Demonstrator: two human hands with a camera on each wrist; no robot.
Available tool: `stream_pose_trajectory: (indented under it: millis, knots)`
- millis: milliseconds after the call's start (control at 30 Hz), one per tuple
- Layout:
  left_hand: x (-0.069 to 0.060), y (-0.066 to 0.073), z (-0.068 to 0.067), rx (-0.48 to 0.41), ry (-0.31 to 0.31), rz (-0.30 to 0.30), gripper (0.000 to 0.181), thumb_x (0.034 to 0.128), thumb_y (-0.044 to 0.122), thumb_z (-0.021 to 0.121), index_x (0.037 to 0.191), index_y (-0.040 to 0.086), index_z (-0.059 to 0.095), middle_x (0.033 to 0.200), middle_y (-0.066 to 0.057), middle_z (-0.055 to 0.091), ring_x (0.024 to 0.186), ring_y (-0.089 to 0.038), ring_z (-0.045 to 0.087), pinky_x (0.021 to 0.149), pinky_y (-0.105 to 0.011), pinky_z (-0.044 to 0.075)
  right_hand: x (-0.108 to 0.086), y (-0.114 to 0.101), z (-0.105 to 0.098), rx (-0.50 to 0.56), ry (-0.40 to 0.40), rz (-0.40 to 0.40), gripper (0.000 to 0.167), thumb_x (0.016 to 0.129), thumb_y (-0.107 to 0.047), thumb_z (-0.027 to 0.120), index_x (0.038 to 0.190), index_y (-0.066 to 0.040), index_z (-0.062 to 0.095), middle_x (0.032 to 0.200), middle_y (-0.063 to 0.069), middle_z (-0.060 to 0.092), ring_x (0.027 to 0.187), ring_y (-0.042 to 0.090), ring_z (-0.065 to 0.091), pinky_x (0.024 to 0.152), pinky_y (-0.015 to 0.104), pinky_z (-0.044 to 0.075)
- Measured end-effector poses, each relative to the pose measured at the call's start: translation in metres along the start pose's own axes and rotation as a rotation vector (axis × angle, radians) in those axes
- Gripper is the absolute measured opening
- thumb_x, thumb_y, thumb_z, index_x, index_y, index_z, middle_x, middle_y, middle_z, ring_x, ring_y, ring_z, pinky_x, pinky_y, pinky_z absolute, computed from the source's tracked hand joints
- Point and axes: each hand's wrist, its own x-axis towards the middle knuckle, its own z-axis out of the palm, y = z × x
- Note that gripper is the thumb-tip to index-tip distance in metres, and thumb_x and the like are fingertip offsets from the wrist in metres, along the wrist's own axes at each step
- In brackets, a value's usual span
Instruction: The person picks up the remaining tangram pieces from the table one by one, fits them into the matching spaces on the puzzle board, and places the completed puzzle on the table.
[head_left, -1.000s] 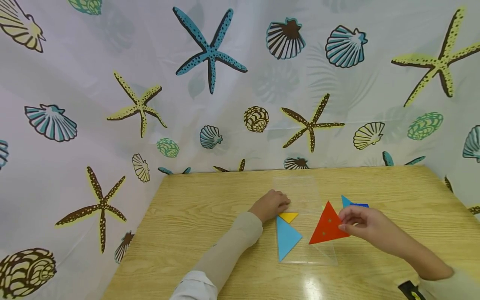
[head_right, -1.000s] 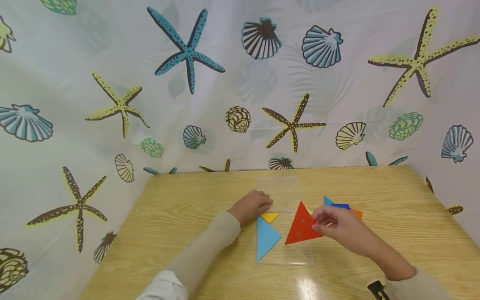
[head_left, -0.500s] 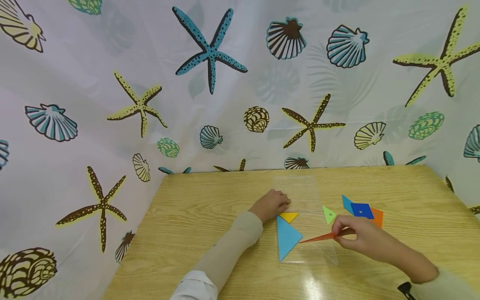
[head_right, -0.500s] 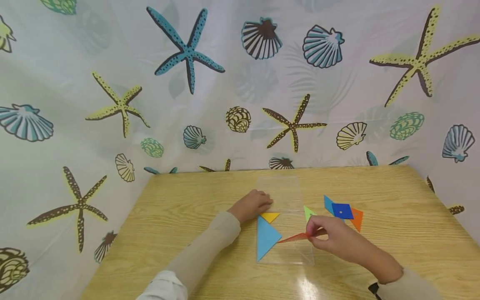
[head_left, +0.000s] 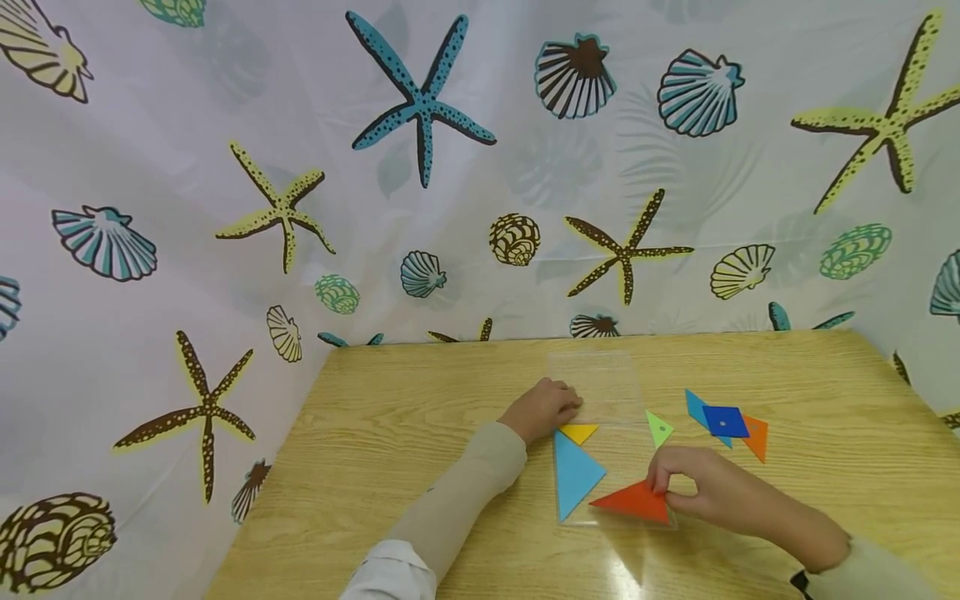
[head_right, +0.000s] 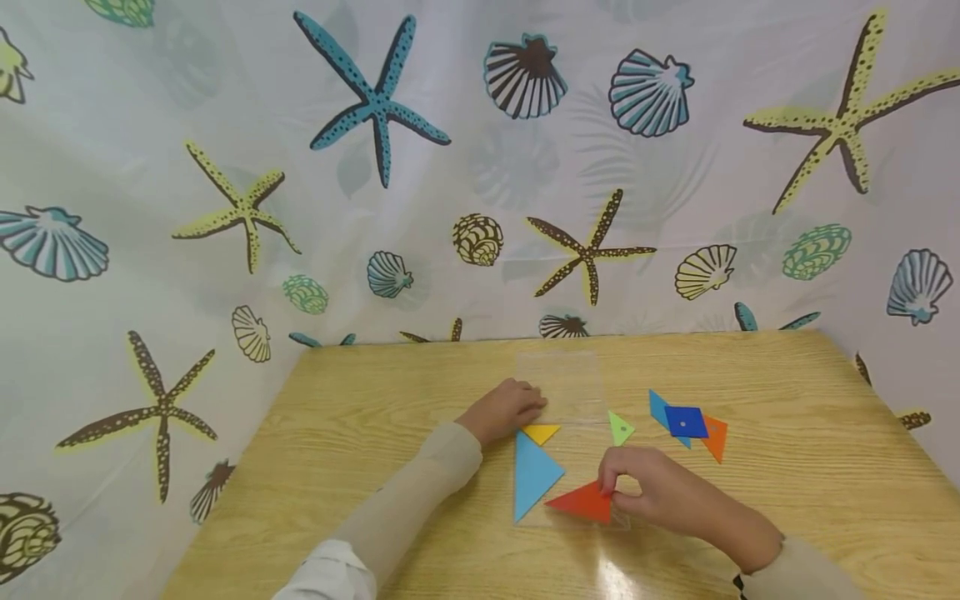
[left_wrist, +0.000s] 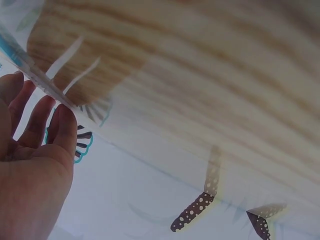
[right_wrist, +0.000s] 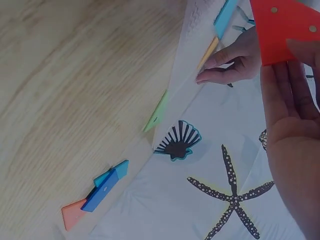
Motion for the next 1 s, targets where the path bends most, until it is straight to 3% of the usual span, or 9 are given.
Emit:
stream_pose_trajectory:
  millis: [233,567,1000]
  knots:
    - [-0.003,0.001,-0.003,-0.01,-0.001,-0.002,0.031,0.0966,0.026,0.05,0.124,0.019,0.06,0.12,0.004,0.058,0.111,-0.013,0.05,0.098,-0.024,0.032,0.001,0.003,0.01,0.025,0.011,-0.052,0.036,0.076,0.007,0.068,0.083,-0.024,0.054,0.092,-0.008,0.063,0.082,0.009,0.06,0.068,0.025,0.049]
    - [-0.006,0.002,-0.002,-0.005,-0.001,0.008,0.03,0.0965,0.026,0.05,0.124,0.018,0.061,0.118,0.004,0.059,0.109,-0.014,0.051,0.101,-0.025,0.031,0.004,0.003,0.02,0.021,-0.011,0.007,0.035,0.076,0.006,0.067,0.081,-0.026,0.053,0.092,-0.01,0.063,0.084,0.008,0.06,0.071,0.026,0.049]
    - [-0.006,0.002,0.001,-0.001,0.0,0.002,0.03,0.0963,0.026,0.05,0.123,0.019,0.061,0.118,0.005,0.058,0.11,-0.013,0.05,0.1,-0.024,0.031,0.005,0.011,0.037,0.065,0.015,-0.05,0.031,0.079,0.003,0.068,0.08,-0.023,0.052,0.094,-0.007,0.063,0.085,0.01,0.06,0.071,0.026,0.049]
